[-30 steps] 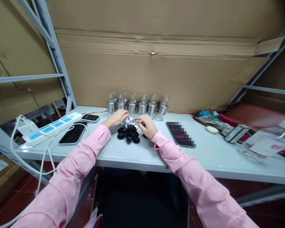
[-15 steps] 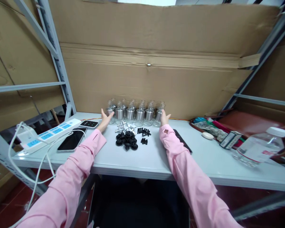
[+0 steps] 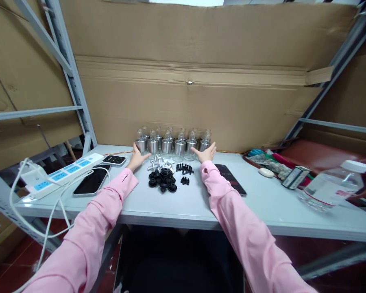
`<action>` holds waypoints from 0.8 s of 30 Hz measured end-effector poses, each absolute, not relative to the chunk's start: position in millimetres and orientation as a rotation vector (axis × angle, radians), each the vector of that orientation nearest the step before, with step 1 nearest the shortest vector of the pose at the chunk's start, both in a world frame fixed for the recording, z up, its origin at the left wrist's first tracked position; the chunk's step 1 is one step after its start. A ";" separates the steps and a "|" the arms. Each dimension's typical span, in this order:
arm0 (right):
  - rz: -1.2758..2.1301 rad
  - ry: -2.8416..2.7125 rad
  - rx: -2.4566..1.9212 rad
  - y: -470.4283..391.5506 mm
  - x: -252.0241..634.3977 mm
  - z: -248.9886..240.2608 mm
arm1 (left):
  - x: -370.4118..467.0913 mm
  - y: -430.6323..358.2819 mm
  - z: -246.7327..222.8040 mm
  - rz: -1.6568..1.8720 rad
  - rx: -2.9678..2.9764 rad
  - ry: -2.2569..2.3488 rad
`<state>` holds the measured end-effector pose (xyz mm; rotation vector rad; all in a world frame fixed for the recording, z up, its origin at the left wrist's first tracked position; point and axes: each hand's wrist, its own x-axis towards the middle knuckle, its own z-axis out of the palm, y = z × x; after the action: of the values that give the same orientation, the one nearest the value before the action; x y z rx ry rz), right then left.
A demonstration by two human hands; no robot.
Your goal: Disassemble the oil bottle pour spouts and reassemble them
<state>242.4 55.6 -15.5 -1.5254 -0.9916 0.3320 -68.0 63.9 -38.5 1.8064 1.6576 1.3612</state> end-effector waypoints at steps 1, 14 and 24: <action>0.223 -1.062 -1.622 51.9 237.2 -14.1 | -66.0 63.2 -38.0 1.332 1.801 1.720; -0.384 -1.445 -1.857 55.9 196.1 -6.7 | -60.0 67.3 -41.0 1.327 1.830 1.846; 0.100 -0.953 -1.556 71.3 232.1 20.1 | -63.1 78.3 -45.0 1.531 1.679 1.580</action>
<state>232.1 71.3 20.1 -1.5562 -0.9528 0.0997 -63.1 78.3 -45.0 1.6793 1.5796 1.5307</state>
